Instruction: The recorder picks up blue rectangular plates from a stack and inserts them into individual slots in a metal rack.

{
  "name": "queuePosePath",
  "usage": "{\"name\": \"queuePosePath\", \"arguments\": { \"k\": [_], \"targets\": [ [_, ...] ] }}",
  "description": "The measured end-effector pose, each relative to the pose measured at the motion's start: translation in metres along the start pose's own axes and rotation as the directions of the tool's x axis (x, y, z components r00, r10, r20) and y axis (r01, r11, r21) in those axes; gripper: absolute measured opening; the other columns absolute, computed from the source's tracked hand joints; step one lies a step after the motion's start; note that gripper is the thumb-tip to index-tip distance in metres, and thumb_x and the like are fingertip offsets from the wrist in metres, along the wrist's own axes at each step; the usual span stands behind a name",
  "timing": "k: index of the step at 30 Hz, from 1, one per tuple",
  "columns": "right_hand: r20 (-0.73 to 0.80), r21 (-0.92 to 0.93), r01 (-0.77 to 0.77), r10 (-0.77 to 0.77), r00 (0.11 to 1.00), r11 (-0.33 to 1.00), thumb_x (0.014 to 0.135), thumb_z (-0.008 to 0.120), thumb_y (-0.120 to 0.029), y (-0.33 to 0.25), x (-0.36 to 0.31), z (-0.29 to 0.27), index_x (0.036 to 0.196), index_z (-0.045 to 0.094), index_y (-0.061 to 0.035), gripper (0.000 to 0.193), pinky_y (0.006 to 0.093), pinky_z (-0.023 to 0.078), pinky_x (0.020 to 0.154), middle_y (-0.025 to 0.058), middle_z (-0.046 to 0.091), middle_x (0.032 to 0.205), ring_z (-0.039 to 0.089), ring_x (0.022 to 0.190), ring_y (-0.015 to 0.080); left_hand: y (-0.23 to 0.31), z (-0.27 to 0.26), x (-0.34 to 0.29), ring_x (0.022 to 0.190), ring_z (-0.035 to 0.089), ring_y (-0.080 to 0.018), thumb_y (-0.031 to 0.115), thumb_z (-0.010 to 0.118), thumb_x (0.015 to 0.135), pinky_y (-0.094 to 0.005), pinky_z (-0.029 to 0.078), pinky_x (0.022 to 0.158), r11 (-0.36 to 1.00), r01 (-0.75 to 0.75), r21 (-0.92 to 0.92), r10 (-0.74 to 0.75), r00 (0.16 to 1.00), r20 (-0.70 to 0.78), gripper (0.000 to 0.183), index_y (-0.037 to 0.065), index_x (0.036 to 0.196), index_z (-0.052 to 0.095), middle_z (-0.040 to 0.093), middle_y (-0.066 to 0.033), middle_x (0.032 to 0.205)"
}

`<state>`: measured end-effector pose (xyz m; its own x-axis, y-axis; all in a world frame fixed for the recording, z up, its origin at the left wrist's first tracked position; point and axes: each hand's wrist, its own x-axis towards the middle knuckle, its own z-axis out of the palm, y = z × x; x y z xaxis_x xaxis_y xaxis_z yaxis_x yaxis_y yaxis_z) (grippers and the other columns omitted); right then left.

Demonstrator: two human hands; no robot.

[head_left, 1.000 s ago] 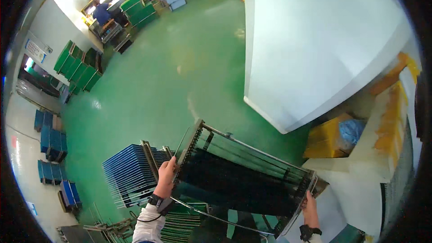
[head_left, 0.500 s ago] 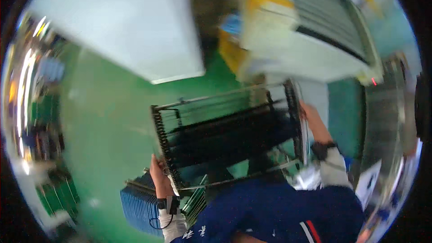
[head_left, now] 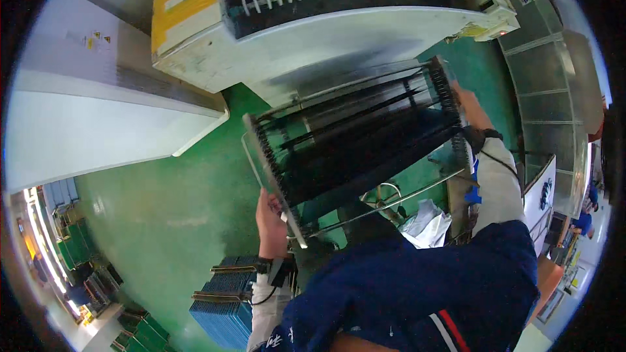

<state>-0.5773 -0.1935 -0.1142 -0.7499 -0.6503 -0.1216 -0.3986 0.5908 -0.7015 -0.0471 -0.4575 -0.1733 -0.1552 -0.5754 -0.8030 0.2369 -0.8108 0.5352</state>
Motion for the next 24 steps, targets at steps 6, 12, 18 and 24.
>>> {"name": "queuePosePath", "arguments": {
  "k": [6, 12, 18, 24],
  "targets": [
    [0.114, 0.19, -0.356, 0.34, 0.933, 0.915, 0.092, 0.046, -0.044, 0.064, 0.053, -0.048, 0.106, 0.059, 0.0022, 0.05, 0.0285, 0.039, 0.079, 0.0026, 0.059, 0.097, 0.05, 0.087, 0.0123, -0.038, 0.072, 0.045, 0.063, 0.045, -0.0106, 0.032, 0.059, 0.089, -0.0268, 0.036, 0.06, 0.994, 0.015, 0.11, -0.025, 0.996, 0.089, 0.025, 0.011, 0.075, 0.053, 0.048, 0.003, 0.068],
    [0.035, 0.061, -0.428, 0.427, 0.904, 0.902, 0.089, 0.051, -0.045, 0.118, 0.069, -0.04, 0.119, 0.054, 0.0007, 0.054, 0.0321, 0.037, 0.093, 0.009, 0.059, 0.114, 0.051, 0.106, 0.0215, -0.045, 0.123, 0.048, 0.057, 0.04, -0.0086, 0.021, 0.059, 0.086, -0.026, 0.029, 0.053, 0.948, -0.085, 0.307, 0.022, 0.979, 0.201, 0.025, 0.011, 0.066, 0.049, 0.044, 0.0028, 0.061],
    [-0.265, -0.345, -0.417, 0.339, 0.903, 0.841, 0.079, 0.06, -0.049, 0.049, 0.043, -0.006, 0.099, 0.063, -0.0038, 0.05, 0.0387, 0.047, 0.078, 0.0207, 0.064, 0.096, 0.061, 0.09, 0.0351, -0.05, 0.137, 0.04, 0.057, 0.034, -0.0091, 0.02, 0.062, 0.084, -0.027, 0.027, 0.053, 0.954, -0.121, 0.274, 0.074, 0.981, 0.178, 0.027, 0.011, 0.063, 0.047, 0.04, 0.0029, 0.061],
    [0.512, -0.302, 0.38, -0.187, 0.838, 0.874, 0.076, 0.067, -0.028, -0.05, -0.078, 0.092, 0.105, 0.06, -0.0087, 0.036, 0.0411, 0.042, 0.09, 0.0116, 0.059, 0.109, 0.053, 0.106, 0.0313, -0.053, 0.128, 0.055, 0.06, 0.036, -0.0078, 0.019, 0.062, 0.084, -0.0262, 0.029, 0.055, 0.97, -0.125, 0.208, 0.079, 0.973, 0.217, 0.022, 0.009, 0.068, 0.051, 0.044, 0.0032, 0.065]
  ]
}}
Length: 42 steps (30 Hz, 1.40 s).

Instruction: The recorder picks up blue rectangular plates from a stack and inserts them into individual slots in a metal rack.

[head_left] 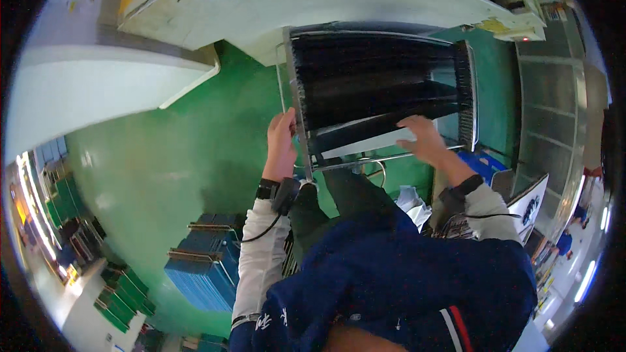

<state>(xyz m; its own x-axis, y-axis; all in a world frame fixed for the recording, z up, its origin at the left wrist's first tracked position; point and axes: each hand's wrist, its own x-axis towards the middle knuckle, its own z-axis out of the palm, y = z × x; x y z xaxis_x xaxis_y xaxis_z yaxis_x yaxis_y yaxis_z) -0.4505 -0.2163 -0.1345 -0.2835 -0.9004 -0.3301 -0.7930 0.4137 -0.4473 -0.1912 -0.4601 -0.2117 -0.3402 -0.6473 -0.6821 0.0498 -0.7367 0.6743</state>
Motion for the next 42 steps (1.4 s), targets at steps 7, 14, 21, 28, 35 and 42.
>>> {"name": "queuePosePath", "arguments": {
  "k": [7, 14, 21, 28, 35, 42],
  "targets": [
    [0.203, -0.345, -0.014, 0.089, 0.975, 0.938, 0.078, 0.058, -0.017, 0.011, 0.029, 0.076, 0.098, 0.064, -0.0082, 0.022, 0.0443, 0.043, 0.085, 0.0145, 0.061, 0.097, 0.056, 0.097, 0.034, -0.009, -0.054, -0.031, 0.067, 0.045, -0.0077, 0.019, 0.059, 0.085, -0.023, 0.035, 0.061, 0.998, -0.041, -0.042, 0.038, 0.997, -0.063, 0.019, 0.002, 0.095, 0.06, 0.054, 0.0014, 0.076],
    [0.131, -0.379, -0.035, 0.091, 0.987, 0.925, 0.08, 0.056, -0.022, 0.003, 0.027, 0.072, 0.097, 0.065, -0.0101, 0.022, 0.0449, 0.047, 0.08, 0.0142, 0.064, 0.096, 0.059, 0.093, 0.0343, -0.126, -0.238, -0.12, 0.061, 0.048, -0.0074, 0.02, 0.058, 0.086, -0.0216, 0.037, 0.051, 0.985, -0.074, -0.155, 0.029, 0.961, -0.276, 0.019, 0.004, 0.094, 0.059, 0.052, 0.003, 0.069],
    [-0.07, -0.316, 0.137, -0.168, 0.983, 0.939, 0.074, 0.066, -0.018, 0.014, -0.014, 0.028, 0.093, 0.065, -0.0026, 0.024, 0.0441, 0.046, 0.078, 0.0192, 0.063, 0.092, 0.059, 0.089, 0.0376, -0.254, -0.328, -0.274, 0.039, 0.039, -0.0109, 0.018, 0.054, 0.084, -0.0259, 0.029, 0.035, 0.982, -0.047, -0.181, -0.048, 0.87, -0.491, 0.02, 0.012, 0.067, 0.048, 0.045, 0.0032, 0.055],
    [-0.024, -0.397, 0.096, -0.115, 0.993, 0.913, 0.067, 0.068, -0.015, -0.105, -0.034, -0.098, 0.094, 0.064, -0.0016, 0.03, 0.0445, 0.044, 0.079, 0.0199, 0.062, 0.088, 0.056, 0.09, 0.0388, -0.38, -0.344, -0.345, 0.039, 0.039, -0.012, 0.024, 0.056, 0.082, -0.0287, 0.029, 0.035, 0.906, 0.226, -0.358, -0.373, 0.826, -0.422, 0.02, 0.012, 0.066, 0.051, 0.046, 0.0022, 0.054],
    [-0.303, 0.325, 0.084, 0.02, 0.953, 0.942, 0.076, 0.063, -0.012, -0.095, -0.029, -0.19, 0.104, 0.058, 0.0013, 0.032, 0.0394, 0.045, 0.078, 0.0216, 0.061, 0.1, 0.058, 0.093, 0.0321, -0.351, -0.307, -0.351, 0.051, 0.05, -0.0109, 0.024, 0.055, 0.086, -0.0229, 0.036, 0.045, 0.944, 0.171, -0.281, -0.284, 0.855, -0.434, 0.019, 0.006, 0.081, 0.06, 0.054, -0.0002, 0.063],
    [-0.67, -0.109, 0.057, -0.115, 0.733, 0.992, 0.082, 0.063, -0.019, -0.058, 0.002, -0.238, 0.13, 0.046, -0.0014, 0.054, 0.0345, 0.042, 0.089, 0.0206, 0.059, 0.116, 0.057, 0.101, 0.0259, -0.319, -0.284, -0.317, 0.055, 0.056, -0.0143, 0.022, 0.059, 0.085, -0.0269, 0.044, 0.046, 0.922, 0.009, -0.387, -0.202, 0.864, -0.462, 0.018, 0.005, 0.09, 0.058, 0.058, -0.0026, 0.068]
  ]
}}
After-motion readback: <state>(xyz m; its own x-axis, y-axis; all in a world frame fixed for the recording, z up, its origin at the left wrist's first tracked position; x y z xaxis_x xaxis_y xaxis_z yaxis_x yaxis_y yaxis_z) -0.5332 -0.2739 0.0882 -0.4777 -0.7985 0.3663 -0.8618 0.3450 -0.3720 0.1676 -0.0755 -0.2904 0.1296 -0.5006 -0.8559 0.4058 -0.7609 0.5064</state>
